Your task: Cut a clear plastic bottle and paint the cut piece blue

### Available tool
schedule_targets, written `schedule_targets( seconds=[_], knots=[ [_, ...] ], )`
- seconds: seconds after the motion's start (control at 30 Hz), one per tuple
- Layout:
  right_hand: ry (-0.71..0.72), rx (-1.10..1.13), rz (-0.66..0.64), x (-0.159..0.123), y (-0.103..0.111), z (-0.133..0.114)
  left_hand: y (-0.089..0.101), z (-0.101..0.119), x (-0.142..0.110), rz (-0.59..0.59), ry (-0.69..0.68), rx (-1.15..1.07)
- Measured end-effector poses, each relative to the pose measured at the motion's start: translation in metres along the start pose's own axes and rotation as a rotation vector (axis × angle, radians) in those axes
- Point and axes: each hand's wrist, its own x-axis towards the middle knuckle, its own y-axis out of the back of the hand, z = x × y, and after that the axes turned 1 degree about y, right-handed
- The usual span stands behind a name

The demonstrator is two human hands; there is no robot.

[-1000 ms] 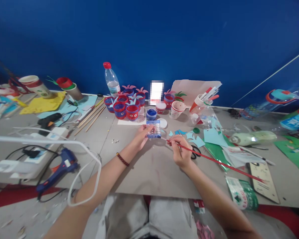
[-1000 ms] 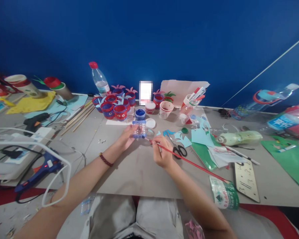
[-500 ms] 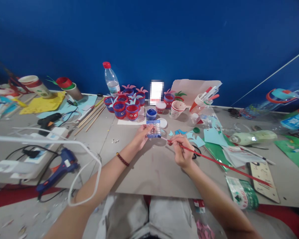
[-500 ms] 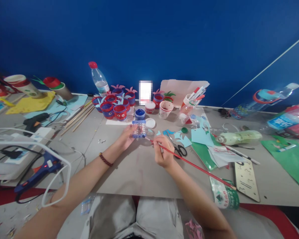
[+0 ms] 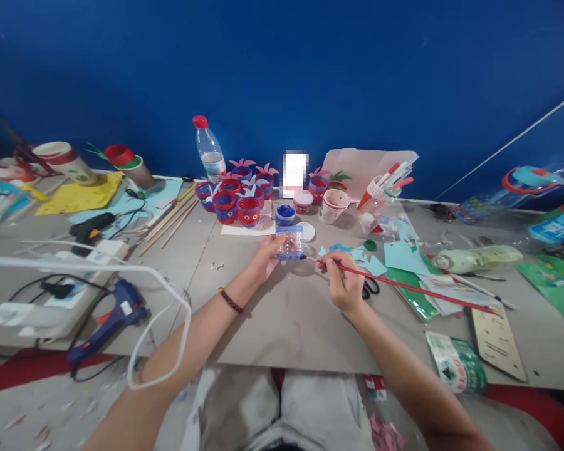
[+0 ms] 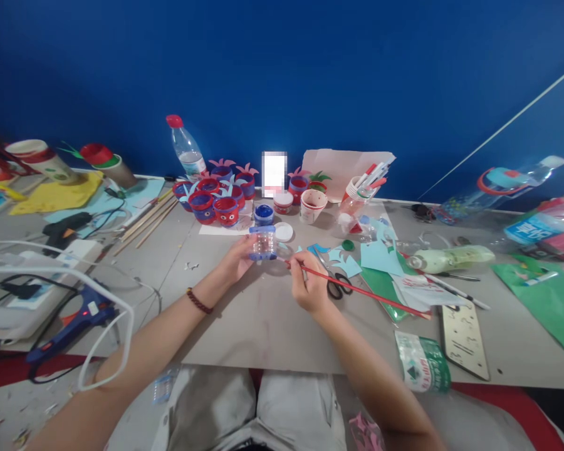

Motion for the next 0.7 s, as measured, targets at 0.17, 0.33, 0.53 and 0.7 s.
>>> schedule_targets(
  seconds=[0.17, 0.33, 0.53, 0.7],
  knots=[
    [-0.026, -0.022, 0.022, 0.003, 0.001, 0.002, 0.001, 0.003, -0.001, -0.026, 0.013, -0.02],
    [-0.066, 0.055, 0.141, 0.004, -0.001, 0.004, 0.002, 0.006, -0.003, -0.069, 0.019, -0.027],
    [-0.118, 0.195, 0.169, 0.005, -0.007, 0.003, -0.003, 0.007, -0.006, -0.182, 0.046, -0.007],
    [-0.192, 0.299, 0.133, 0.004, -0.013, 0.001, -0.005, 0.004, -0.007, -0.238, 0.045, 0.05]
  ],
)
